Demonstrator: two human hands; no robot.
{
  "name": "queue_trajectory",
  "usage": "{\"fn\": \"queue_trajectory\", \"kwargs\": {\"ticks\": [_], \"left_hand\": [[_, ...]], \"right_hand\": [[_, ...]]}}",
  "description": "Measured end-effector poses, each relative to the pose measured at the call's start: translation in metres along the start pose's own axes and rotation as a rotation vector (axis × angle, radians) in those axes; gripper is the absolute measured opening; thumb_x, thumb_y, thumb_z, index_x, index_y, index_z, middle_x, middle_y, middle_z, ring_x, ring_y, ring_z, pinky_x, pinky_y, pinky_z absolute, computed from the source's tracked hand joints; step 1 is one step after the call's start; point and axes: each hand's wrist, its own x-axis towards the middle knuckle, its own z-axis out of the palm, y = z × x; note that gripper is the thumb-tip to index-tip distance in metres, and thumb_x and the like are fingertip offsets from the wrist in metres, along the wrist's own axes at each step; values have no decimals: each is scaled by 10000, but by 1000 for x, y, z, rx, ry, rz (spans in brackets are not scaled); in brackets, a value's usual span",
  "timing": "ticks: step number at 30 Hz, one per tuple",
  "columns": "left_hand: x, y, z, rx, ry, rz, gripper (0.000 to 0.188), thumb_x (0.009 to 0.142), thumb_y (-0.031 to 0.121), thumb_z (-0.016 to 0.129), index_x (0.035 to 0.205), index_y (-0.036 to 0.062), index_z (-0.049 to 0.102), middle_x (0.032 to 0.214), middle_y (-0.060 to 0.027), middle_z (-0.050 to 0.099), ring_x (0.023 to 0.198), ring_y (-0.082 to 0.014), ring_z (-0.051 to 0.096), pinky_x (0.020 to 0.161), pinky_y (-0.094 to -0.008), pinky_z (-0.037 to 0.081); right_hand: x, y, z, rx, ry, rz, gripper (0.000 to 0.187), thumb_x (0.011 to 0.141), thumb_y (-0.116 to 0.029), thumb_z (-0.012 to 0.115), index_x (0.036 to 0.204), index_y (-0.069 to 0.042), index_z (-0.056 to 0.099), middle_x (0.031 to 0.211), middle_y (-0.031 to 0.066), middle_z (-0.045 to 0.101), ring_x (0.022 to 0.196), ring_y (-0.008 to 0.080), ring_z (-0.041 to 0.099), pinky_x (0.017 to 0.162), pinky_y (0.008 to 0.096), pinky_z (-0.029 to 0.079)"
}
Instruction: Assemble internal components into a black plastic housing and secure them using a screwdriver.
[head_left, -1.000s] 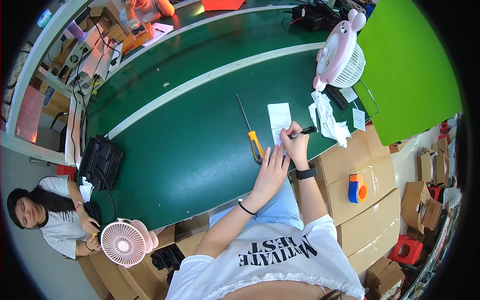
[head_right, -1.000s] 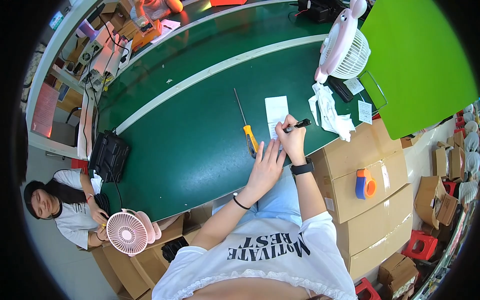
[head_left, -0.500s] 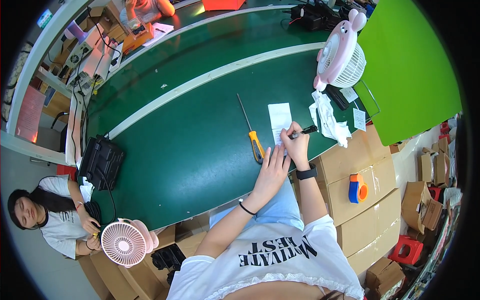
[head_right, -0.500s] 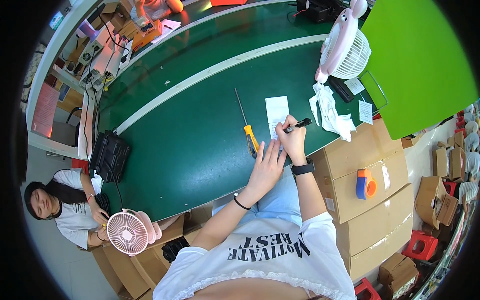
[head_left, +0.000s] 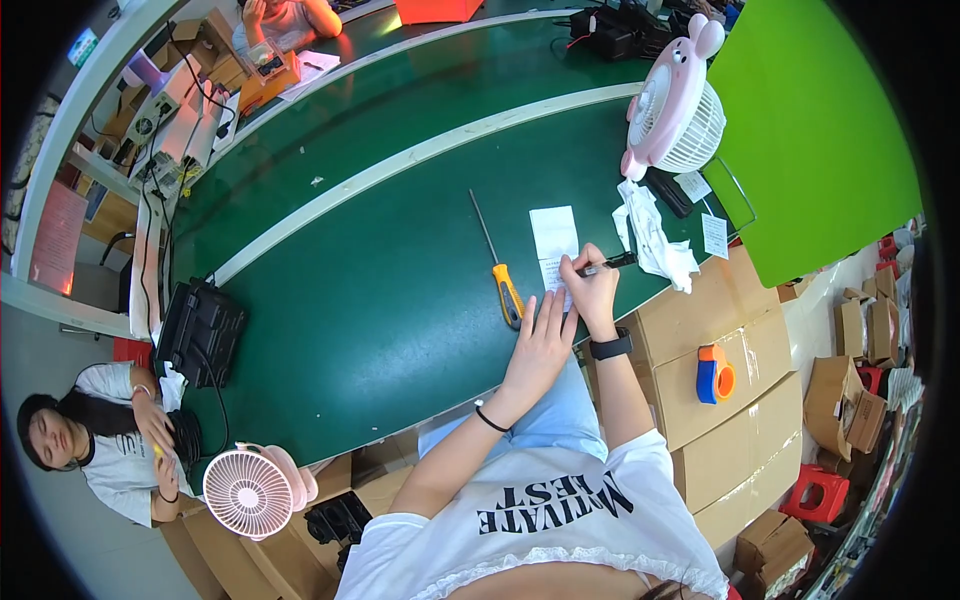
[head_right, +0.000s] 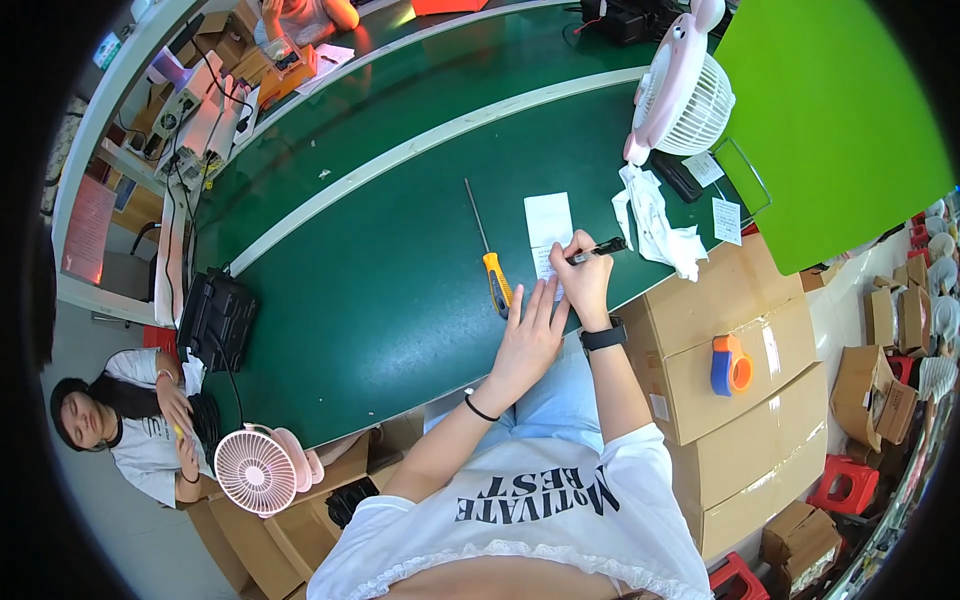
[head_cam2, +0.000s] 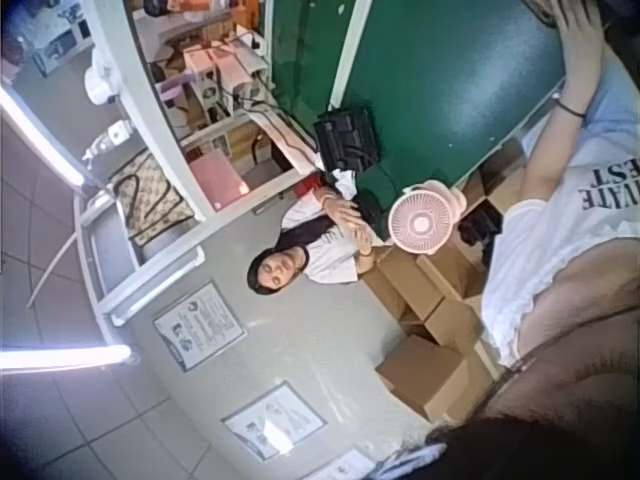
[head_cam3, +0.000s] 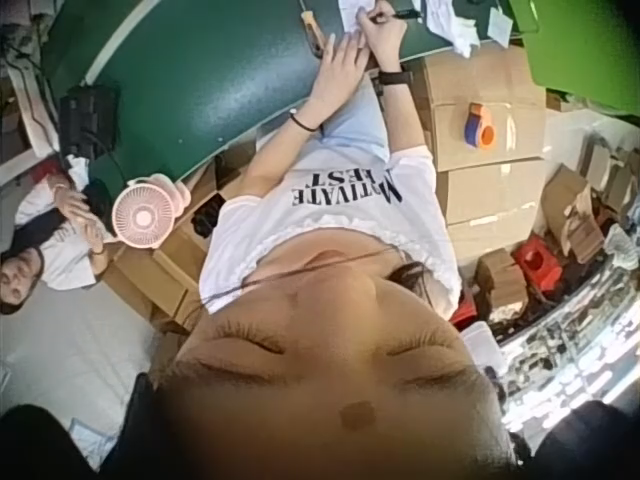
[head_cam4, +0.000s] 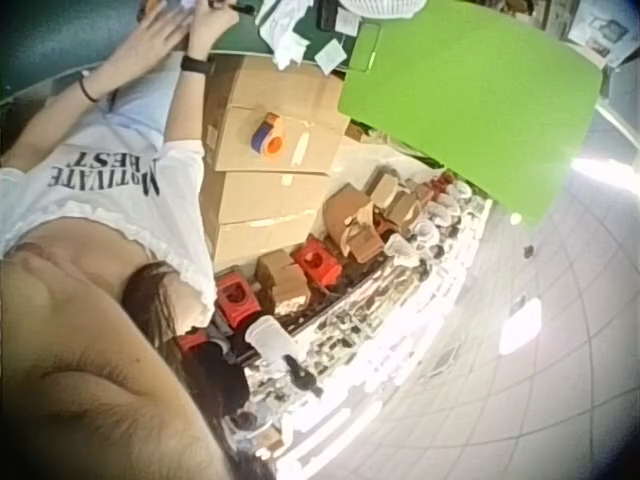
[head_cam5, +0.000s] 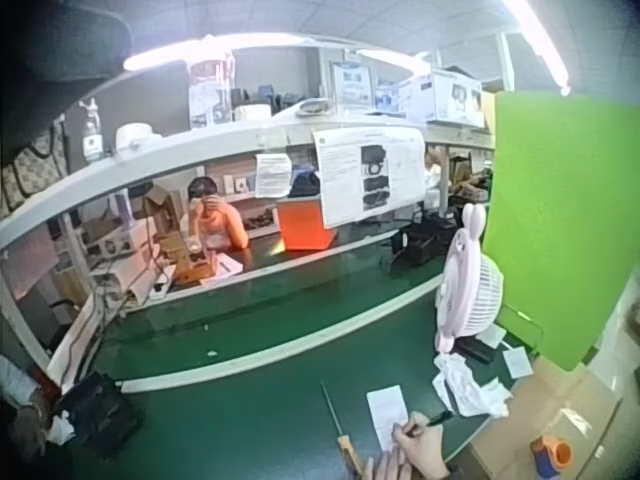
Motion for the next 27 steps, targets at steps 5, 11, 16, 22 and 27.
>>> {"fn": "queue_trajectory", "kwargs": {"ticks": [5, 11, 16, 22, 27], "left_hand": [[1, 1, -4, -58, 18, 1, 472, 907, 150, 555, 1356, 7, 529, 1447, -240, 489, 1384, -350, 460, 1206, -536, 265], [1, 1, -1, 19, -20, 9, 592, 831, 212, 690, 1370, 34, 523, 1508, -212, 438, 1405, -332, 435, 1206, -556, 233], [1, 0, -4, 2, -13, 10, 593, 830, 211, 689, 1369, 30, 523, 1507, -222, 436, 1403, -334, 437, 1203, -563, 236], [2, 1, -7, -32, -8, 15, 464, 911, 155, 551, 1355, 19, 527, 1450, -234, 490, 1393, -355, 450, 1209, -537, 253], [1, -1, -2, -12, -11, 8, 587, 834, 213, 686, 1367, 33, 520, 1500, -215, 444, 1398, -336, 440, 1203, -565, 234]], "right_hand": [[0, 2, 0, -40, -9, -13, 291, 817, -71, 740, 676, -7, 494, 548, 70, 535, 484, 111, 504, 481, 298, 415], [0, -1, -1, -51, -2, -20, 277, 814, -66, 730, 679, -5, 495, 548, 78, 536, 479, 125, 520, 483, 304, 420], [0, -3, -2, -67, 5, -37, 256, 812, -58, 715, 680, -2, 502, 552, 89, 542, 479, 134, 539, 486, 305, 427], [0, 0, -1, -48, 20, -31, 251, 812, -51, 705, 680, -4, 497, 551, 84, 526, 478, 137, 522, 484, 312, 418], [0, -4, -1, -70, 8, -40, 256, 813, -49, 701, 680, -4, 487, 549, 89, 518, 479, 136, 516, 484, 313, 416]]}}
